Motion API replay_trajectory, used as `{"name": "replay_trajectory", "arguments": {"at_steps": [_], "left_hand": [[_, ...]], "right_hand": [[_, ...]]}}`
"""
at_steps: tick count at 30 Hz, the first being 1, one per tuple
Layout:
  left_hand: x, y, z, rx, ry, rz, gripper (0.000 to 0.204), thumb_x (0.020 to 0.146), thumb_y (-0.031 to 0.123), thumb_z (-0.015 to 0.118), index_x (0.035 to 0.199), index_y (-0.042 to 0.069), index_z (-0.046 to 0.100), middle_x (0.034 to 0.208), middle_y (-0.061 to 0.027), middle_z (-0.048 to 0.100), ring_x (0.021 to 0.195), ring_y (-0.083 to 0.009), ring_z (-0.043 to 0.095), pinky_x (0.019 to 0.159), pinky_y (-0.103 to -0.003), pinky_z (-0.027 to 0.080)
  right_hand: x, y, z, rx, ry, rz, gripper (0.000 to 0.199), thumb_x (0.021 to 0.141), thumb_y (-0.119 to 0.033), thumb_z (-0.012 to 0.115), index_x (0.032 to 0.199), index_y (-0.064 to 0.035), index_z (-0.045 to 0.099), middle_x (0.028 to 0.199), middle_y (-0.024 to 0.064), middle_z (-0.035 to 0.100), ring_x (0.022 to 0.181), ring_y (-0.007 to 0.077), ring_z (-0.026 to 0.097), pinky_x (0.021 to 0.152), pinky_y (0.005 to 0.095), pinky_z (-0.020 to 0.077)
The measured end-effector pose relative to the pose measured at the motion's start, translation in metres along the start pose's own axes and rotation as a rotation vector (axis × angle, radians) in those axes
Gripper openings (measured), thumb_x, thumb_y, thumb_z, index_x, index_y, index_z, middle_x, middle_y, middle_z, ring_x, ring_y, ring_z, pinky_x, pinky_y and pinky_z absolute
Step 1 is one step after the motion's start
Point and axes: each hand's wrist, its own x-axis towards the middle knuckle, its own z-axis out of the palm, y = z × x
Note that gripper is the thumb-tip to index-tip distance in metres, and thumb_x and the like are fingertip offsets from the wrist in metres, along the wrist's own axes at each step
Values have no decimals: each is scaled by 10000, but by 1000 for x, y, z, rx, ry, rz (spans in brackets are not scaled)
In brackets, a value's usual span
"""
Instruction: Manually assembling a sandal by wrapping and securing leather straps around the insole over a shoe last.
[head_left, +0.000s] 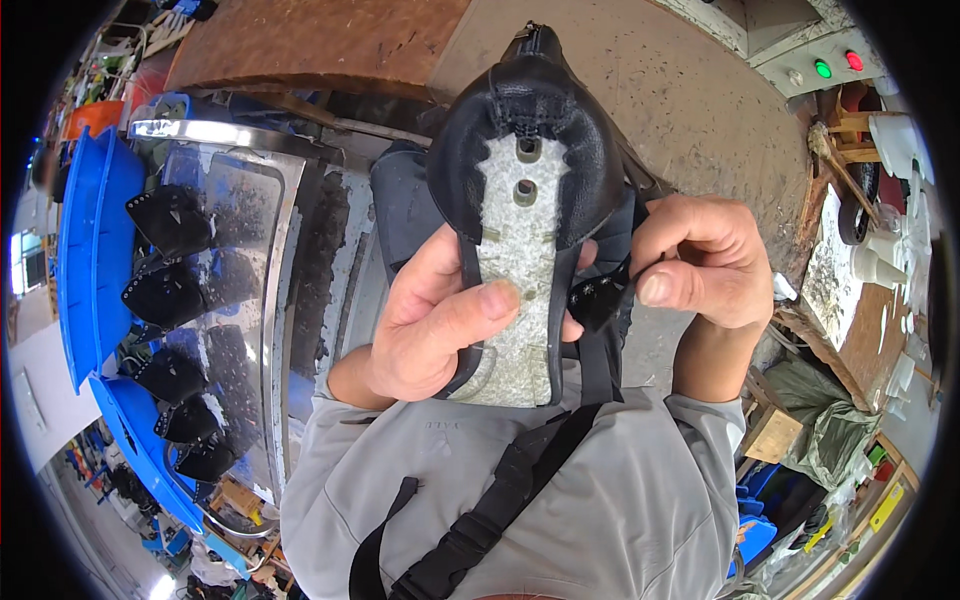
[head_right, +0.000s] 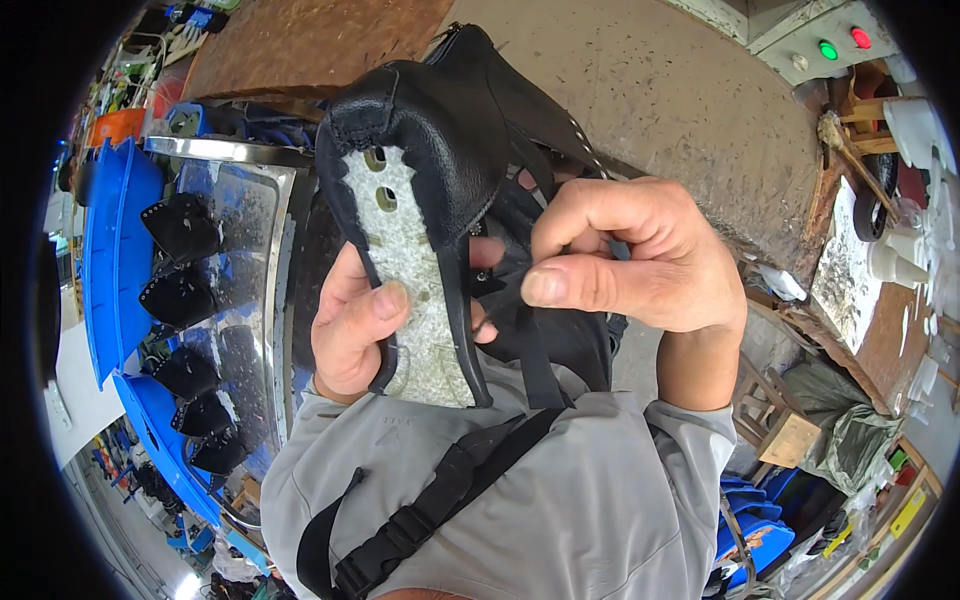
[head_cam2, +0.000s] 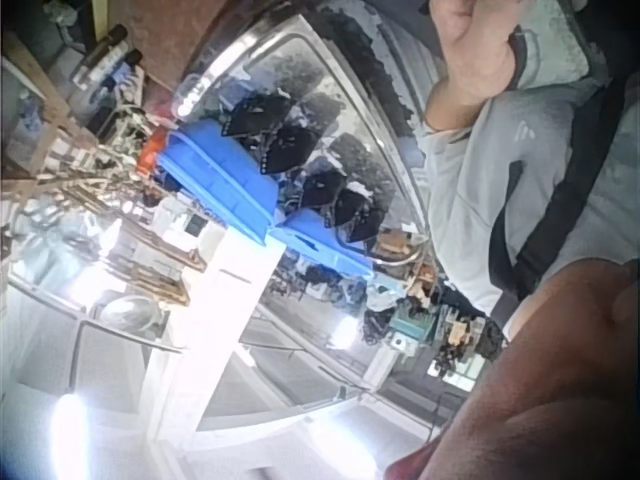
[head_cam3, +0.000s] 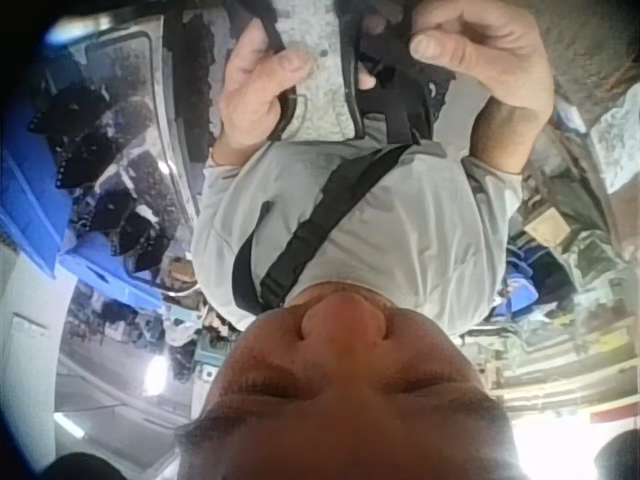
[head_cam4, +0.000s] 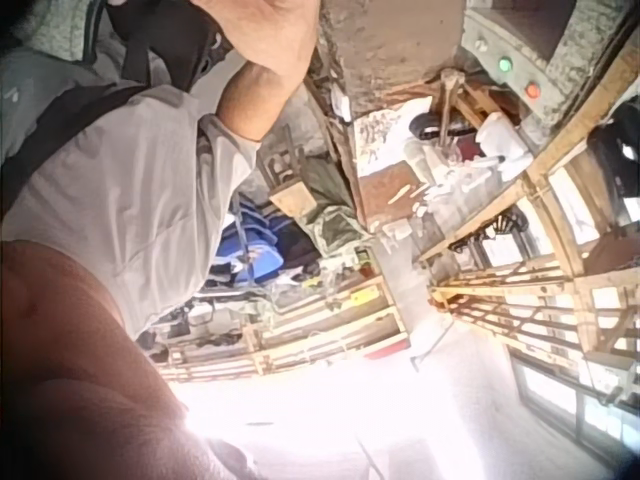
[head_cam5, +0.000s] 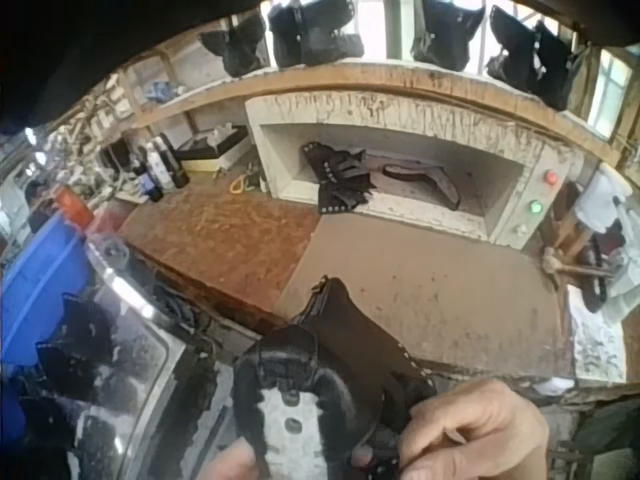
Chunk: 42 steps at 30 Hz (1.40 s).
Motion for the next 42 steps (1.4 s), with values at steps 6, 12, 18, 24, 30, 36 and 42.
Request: {"name": "replay_trajectory", "arguments": {"at_steps": [6, 12, 18, 24, 30, 36, 42], "left_hand": [[0, 0, -3, -75, -67, 0, 423, 943, 82, 384, 1339, -3, 262, 1202, -208, 508, 1007, -279, 594, 841, -401, 510], [-6, -1, -6, -56, -7, -90, 478, 917, 65, 434, 1352, 3, 247, 1251, -153, 478, 1070, -240, 554, 895, -385, 467], [-13, 0, -9, 184, -23, -71, 585, 850, -19, 498, 1362, -8, 213, 1305, -96, 416, 1191, -137, 423, 970, -295, 349], [-13, 0, -4, 215, -34, -65, 565, 840, -45, 502, 1336, -4, 236, 1261, -77, 430, 1158, -126, 439, 949, -284, 361], [-13, 0, -2, 225, -54, -64, 560, 852, -24, 511, 1336, -6, 230, 1263, -82, 429, 1149, -121, 445, 935, -280, 377], [-11, -1, -4, 228, -86, -66, 584, 858, -18, 517, 1354, -11, 208, 1277, -83, 422, 1159, -124, 440, 950, -280, 366], [-7, -5, 4, 198, -58, -11, 588, 876, -24, 495, 1381, -13, 194, 1305, -74, 414, 1169, -123, 430, 978, -278, 337]], "right_hand": [[7, -7, 12, -118, 5, 126, 142, 754, -83, 724, 741, 3, 611, 622, 17, 540, 525, 78, 451, 486, 235, 333], [5, -7, 21, -265, 42, 54, 101, 819, -86, 680, 772, -23, 616, 533, -71, 430, 483, 8, 338, 424, 220, 240], [8, -8, 23, 13, -29, 378, 150, 756, -60, 724, 693, -9, 597, 518, -44, 445, 455, 24, 330, 418, 230, 235], [4, -5, 22, -69, -115, 311, 161, 818, -112, 684, 714, -43, 581, 498, -92, 372, 464, -10, 279, 409, 211, 197], [3, -9, 23, -117, -114, 253, 123, 808, -115, 692, 755, -40, 610, 500, -89, 383, 460, -8, 288, 408, 213, 200], [3, -13, 21, -120, -125, 277, 116, 794, -118, 706, 757, -49, 620, 500, -79, 407, 458, -2, 307, 407, 218, 210], [6, -24, 19, -320, -147, 250, 132, 759, -133, 720, 736, -55, 616, 489, -10, 441, 421, 50, 362, 400, 248, 254]]}}
